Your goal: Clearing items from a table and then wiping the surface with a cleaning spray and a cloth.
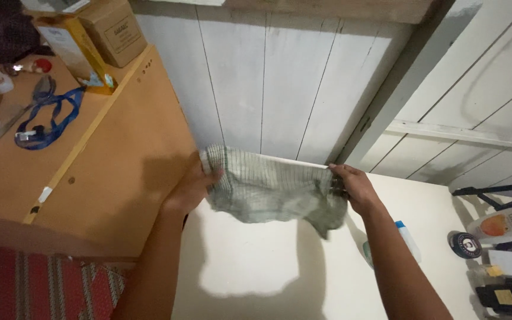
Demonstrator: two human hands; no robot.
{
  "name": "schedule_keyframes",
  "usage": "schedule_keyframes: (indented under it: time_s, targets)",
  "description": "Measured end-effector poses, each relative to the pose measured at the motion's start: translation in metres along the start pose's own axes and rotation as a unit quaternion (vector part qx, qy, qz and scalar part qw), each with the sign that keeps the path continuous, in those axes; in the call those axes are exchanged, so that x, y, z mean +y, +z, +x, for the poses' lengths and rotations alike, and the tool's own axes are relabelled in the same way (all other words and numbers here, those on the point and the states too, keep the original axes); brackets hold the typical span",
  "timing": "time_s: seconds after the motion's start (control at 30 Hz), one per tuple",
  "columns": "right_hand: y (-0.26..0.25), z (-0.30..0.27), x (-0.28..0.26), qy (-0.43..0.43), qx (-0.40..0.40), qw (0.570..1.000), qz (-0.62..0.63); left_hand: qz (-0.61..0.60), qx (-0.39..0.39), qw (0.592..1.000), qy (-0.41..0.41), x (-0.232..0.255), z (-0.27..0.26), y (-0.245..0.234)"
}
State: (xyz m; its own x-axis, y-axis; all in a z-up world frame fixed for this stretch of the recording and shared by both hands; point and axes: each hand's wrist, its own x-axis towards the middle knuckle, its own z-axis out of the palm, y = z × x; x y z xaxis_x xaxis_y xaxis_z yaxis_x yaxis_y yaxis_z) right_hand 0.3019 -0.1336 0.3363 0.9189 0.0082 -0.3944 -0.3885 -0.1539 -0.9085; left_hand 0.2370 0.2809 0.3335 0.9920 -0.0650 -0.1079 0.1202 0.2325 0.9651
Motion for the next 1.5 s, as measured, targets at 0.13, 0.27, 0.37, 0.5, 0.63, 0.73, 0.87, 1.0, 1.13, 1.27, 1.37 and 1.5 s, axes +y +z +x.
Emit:
schedule_keyframes:
  time_s: [0.13,0.27,0.37,0.5,0.63,0.73,0.87,1.0,1.13,1.27,1.37,1.5]
  targets:
    - [-0.007,0.038,0.044,0.021,0.036,0.995,0.096,0.145,-0.06,0.988,0.005,-0.013,0.007,0.003]
    - [-0.007,0.04,0.051,0.047,0.071,0.995,0.045,0.343,0.03,0.925,-0.158,-0.091,0.052,-0.045]
    - [-0.005,0.028,0.032,0.044,0.056,0.997,0.001,0.33,0.08,0.933,-0.116,-0.119,0.075,-0.074]
    - [-0.012,0.028,0.015,0.034,0.035,0.998,0.043,0.289,0.069,0.949,-0.107,-0.04,0.043,-0.041]
    - [-0.033,0.028,0.007,0.004,-0.044,0.998,0.051,0.288,-0.01,0.957,-0.042,-0.002,0.033,-0.033]
    - [-0.039,0.023,-0.003,-0.06,-0.093,0.986,-0.126,0.291,-0.052,0.955,-0.012,0.0,0.036,-0.043]
    - [-0.036,0.001,-0.035,-0.086,0.011,0.941,-0.326,0.39,0.015,0.92,-0.021,0.008,0.032,-0.04]
    - [-0.035,-0.002,-0.035,-0.078,0.08,0.942,-0.315,0.424,0.076,0.897,0.099,-0.004,0.034,-0.044]
    - [-0.041,-0.015,-0.021,-0.057,0.052,0.975,-0.209,0.476,0.129,0.867,0.073,0.001,0.018,-0.03]
    - [-0.041,-0.017,0.0,-0.081,0.016,0.971,-0.223,0.42,0.195,0.883,0.071,0.006,0.008,-0.02]
    - [-0.044,-0.016,0.005,-0.104,0.067,0.957,-0.262,0.398,0.231,0.881,0.112,-0.009,0.013,-0.027]
    - [-0.049,0.005,0.009,-0.17,0.118,0.953,-0.22,0.427,0.272,0.846,0.165,-0.011,0.017,-0.027]
